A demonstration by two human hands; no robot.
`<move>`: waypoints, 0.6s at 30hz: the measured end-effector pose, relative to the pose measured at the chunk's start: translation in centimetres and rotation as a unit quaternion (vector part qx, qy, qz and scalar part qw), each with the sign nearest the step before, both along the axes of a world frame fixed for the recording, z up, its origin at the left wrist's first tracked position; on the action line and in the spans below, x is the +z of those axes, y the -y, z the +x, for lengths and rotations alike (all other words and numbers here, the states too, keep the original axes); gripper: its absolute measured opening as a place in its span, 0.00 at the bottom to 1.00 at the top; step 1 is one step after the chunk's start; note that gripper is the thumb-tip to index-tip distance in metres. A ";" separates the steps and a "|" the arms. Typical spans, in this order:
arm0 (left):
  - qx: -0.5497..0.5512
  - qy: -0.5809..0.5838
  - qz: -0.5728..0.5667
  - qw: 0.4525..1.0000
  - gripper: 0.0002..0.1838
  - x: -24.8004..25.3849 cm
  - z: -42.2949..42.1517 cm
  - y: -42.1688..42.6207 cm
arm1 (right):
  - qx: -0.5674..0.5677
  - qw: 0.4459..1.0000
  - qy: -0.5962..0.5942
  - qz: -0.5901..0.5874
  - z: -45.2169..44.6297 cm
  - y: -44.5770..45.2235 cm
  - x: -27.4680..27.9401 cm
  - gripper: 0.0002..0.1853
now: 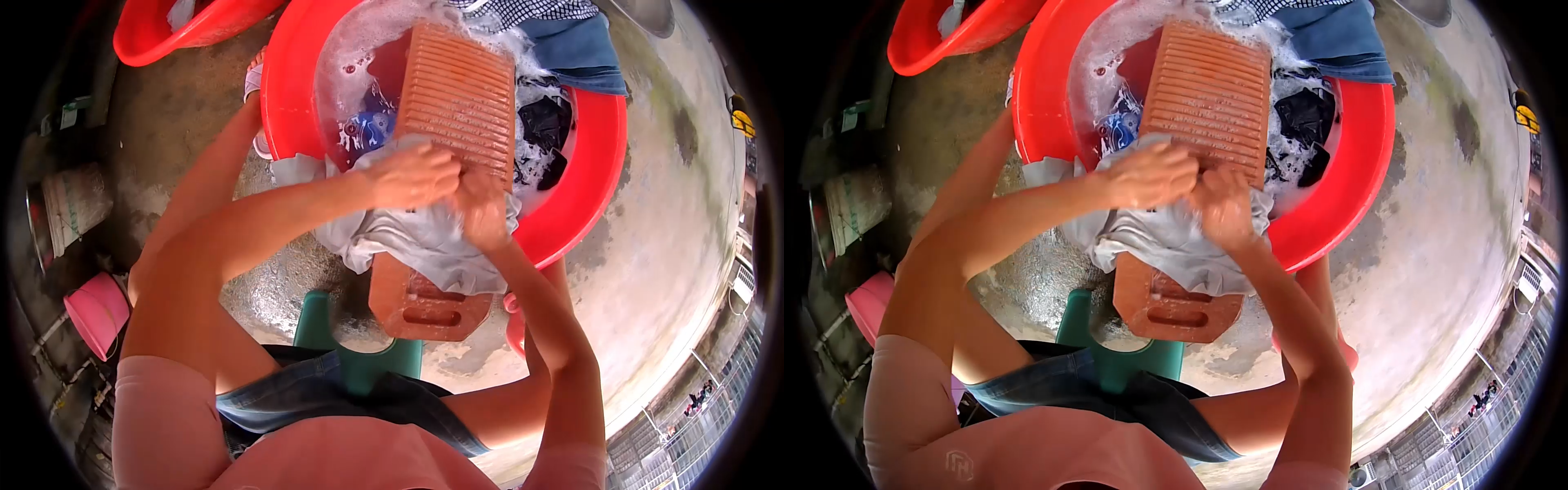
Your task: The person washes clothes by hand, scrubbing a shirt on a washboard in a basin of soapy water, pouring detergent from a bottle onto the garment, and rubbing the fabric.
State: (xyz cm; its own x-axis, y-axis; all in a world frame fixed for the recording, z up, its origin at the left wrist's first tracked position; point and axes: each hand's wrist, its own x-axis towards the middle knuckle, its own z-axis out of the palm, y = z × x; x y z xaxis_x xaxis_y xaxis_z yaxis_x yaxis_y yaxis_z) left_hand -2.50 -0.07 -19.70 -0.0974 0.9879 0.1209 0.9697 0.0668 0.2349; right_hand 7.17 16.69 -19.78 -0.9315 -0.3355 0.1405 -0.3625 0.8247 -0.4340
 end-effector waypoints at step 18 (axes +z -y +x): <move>0.412 0.279 -0.006 0.867 0.33 7.1 12.5 7.3 | -0.282 0.905 0.318 -0.002 12.4 2.1 8.8 0.31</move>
